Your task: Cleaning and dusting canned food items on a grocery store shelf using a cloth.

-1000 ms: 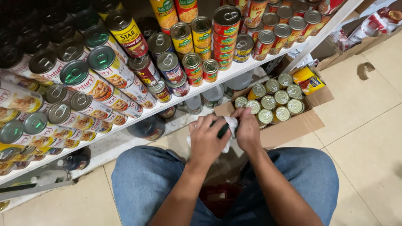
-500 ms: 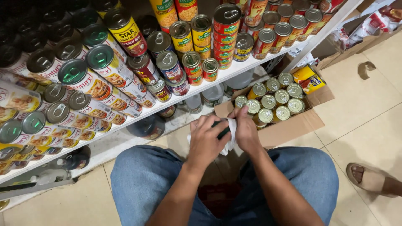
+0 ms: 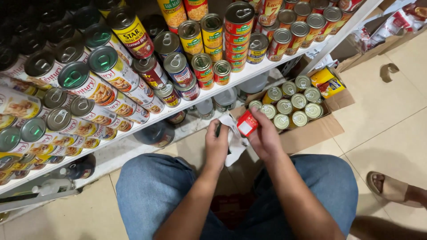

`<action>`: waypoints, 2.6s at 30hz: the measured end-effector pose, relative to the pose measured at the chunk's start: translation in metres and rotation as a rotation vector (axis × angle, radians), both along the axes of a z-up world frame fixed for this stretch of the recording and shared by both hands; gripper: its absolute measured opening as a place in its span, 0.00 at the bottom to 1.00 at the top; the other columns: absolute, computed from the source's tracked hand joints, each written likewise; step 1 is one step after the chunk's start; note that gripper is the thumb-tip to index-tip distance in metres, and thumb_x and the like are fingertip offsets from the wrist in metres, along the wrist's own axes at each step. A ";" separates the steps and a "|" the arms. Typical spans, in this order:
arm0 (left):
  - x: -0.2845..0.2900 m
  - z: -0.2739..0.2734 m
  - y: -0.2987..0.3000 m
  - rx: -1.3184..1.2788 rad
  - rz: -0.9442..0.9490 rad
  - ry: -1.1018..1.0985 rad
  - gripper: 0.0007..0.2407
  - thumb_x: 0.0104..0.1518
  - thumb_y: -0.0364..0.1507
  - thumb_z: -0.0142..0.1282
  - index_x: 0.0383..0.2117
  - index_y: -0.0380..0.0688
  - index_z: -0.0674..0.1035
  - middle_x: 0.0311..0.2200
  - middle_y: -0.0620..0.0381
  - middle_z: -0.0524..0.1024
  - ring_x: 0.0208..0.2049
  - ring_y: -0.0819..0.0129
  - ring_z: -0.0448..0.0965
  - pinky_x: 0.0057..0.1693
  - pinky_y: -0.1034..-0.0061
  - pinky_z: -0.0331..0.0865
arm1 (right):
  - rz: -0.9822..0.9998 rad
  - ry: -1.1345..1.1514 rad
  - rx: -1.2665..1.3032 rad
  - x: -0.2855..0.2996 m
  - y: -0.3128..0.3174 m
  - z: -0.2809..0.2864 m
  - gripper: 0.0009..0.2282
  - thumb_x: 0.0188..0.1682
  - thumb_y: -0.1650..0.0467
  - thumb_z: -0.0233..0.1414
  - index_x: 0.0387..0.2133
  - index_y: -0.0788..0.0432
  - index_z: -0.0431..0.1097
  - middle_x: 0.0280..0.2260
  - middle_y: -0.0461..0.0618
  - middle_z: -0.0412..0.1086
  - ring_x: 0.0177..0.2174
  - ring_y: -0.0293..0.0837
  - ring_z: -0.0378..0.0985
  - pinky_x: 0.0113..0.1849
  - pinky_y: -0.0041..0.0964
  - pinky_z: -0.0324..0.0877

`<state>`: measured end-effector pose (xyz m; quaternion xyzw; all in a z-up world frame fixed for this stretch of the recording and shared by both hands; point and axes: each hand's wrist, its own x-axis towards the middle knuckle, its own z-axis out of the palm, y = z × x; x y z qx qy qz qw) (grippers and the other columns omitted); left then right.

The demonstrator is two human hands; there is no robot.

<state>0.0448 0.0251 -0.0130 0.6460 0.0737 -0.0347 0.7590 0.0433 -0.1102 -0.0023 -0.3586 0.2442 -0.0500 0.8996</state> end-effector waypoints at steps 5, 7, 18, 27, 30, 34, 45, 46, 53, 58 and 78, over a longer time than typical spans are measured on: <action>-0.011 -0.013 -0.004 0.332 0.066 -0.231 0.13 0.53 0.28 0.62 0.44 0.42 0.80 0.38 0.38 0.81 0.45 0.41 0.80 0.51 0.57 0.71 | -0.074 0.164 0.112 0.004 0.003 -0.025 0.20 0.54 0.53 0.49 0.40 0.59 0.66 0.33 0.55 0.74 0.33 0.48 0.82 0.38 0.46 0.79; -0.010 -0.023 -0.001 0.541 -0.026 -0.533 0.10 0.55 0.35 0.63 0.38 0.47 0.82 0.37 0.57 0.78 0.41 0.52 0.80 0.49 0.61 0.71 | -0.096 0.227 0.123 0.006 0.008 -0.012 0.24 0.53 0.49 0.48 0.38 0.59 0.68 0.33 0.56 0.76 0.33 0.49 0.82 0.38 0.46 0.80; 0.012 -0.015 0.013 0.837 0.075 -0.814 0.12 0.47 0.33 0.69 0.37 0.52 0.82 0.39 0.60 0.75 0.42 0.58 0.77 0.50 0.64 0.65 | -0.059 0.223 0.075 0.013 0.007 -0.023 0.22 0.52 0.49 0.50 0.33 0.56 0.70 0.27 0.48 0.73 0.29 0.41 0.80 0.38 0.40 0.78; 0.011 -0.014 0.009 0.698 -0.083 -0.824 0.09 0.47 0.31 0.69 0.34 0.50 0.83 0.35 0.61 0.75 0.38 0.59 0.78 0.45 0.66 0.67 | -0.035 0.316 0.004 0.008 0.005 -0.018 0.28 0.49 0.44 0.48 0.35 0.58 0.72 0.27 0.49 0.75 0.29 0.41 0.80 0.37 0.39 0.78; 0.018 -0.023 0.011 0.717 -0.025 -0.829 0.09 0.49 0.31 0.68 0.35 0.49 0.83 0.36 0.60 0.75 0.39 0.58 0.77 0.45 0.65 0.67 | -0.036 0.289 0.037 0.011 0.008 -0.017 0.24 0.50 0.50 0.53 0.37 0.60 0.72 0.30 0.50 0.74 0.32 0.45 0.79 0.39 0.42 0.76; 0.025 -0.020 0.014 0.841 0.145 -0.766 0.08 0.50 0.31 0.66 0.34 0.49 0.81 0.36 0.63 0.73 0.38 0.63 0.76 0.46 0.69 0.64 | 0.015 0.215 0.071 0.007 0.011 -0.018 0.20 0.50 0.56 0.57 0.38 0.64 0.70 0.31 0.54 0.73 0.34 0.49 0.78 0.37 0.46 0.76; 0.030 -0.025 0.010 0.697 -0.028 -0.743 0.12 0.45 0.28 0.70 0.36 0.49 0.84 0.36 0.59 0.77 0.38 0.55 0.80 0.44 0.62 0.69 | -0.001 0.296 0.087 0.014 0.003 -0.034 0.17 0.51 0.58 0.56 0.35 0.62 0.72 0.31 0.50 0.74 0.32 0.47 0.79 0.37 0.45 0.78; 0.030 -0.023 0.012 0.729 0.003 -0.705 0.12 0.46 0.28 0.69 0.37 0.50 0.84 0.36 0.58 0.77 0.38 0.53 0.79 0.43 0.62 0.69 | 0.001 0.297 0.114 0.013 0.007 -0.030 0.15 0.53 0.61 0.55 0.35 0.63 0.72 0.30 0.50 0.73 0.32 0.46 0.80 0.36 0.44 0.78; 0.030 -0.025 0.003 0.639 -0.114 -0.727 0.10 0.43 0.28 0.69 0.31 0.49 0.82 0.32 0.60 0.77 0.35 0.54 0.81 0.42 0.63 0.70 | -0.047 0.345 0.096 0.014 0.008 -0.017 0.17 0.52 0.58 0.56 0.30 0.62 0.72 0.25 0.49 0.73 0.26 0.43 0.79 0.32 0.37 0.78; 0.029 -0.014 0.005 0.544 -0.171 -0.735 0.08 0.48 0.28 0.67 0.32 0.47 0.82 0.33 0.56 0.77 0.36 0.51 0.79 0.44 0.62 0.69 | -0.030 0.322 0.099 0.012 0.012 -0.018 0.15 0.53 0.59 0.55 0.28 0.59 0.72 0.23 0.48 0.74 0.25 0.39 0.80 0.29 0.35 0.78; 0.042 -0.045 0.021 -0.412 -0.054 0.790 0.21 0.57 0.44 0.54 0.45 0.38 0.80 0.37 0.46 0.79 0.38 0.55 0.79 0.47 0.62 0.73 | 0.259 -0.042 -1.185 0.002 0.007 -0.032 0.20 0.51 0.58 0.55 0.57 0.46 0.70 0.51 0.48 0.67 0.57 0.47 0.62 0.61 0.41 0.47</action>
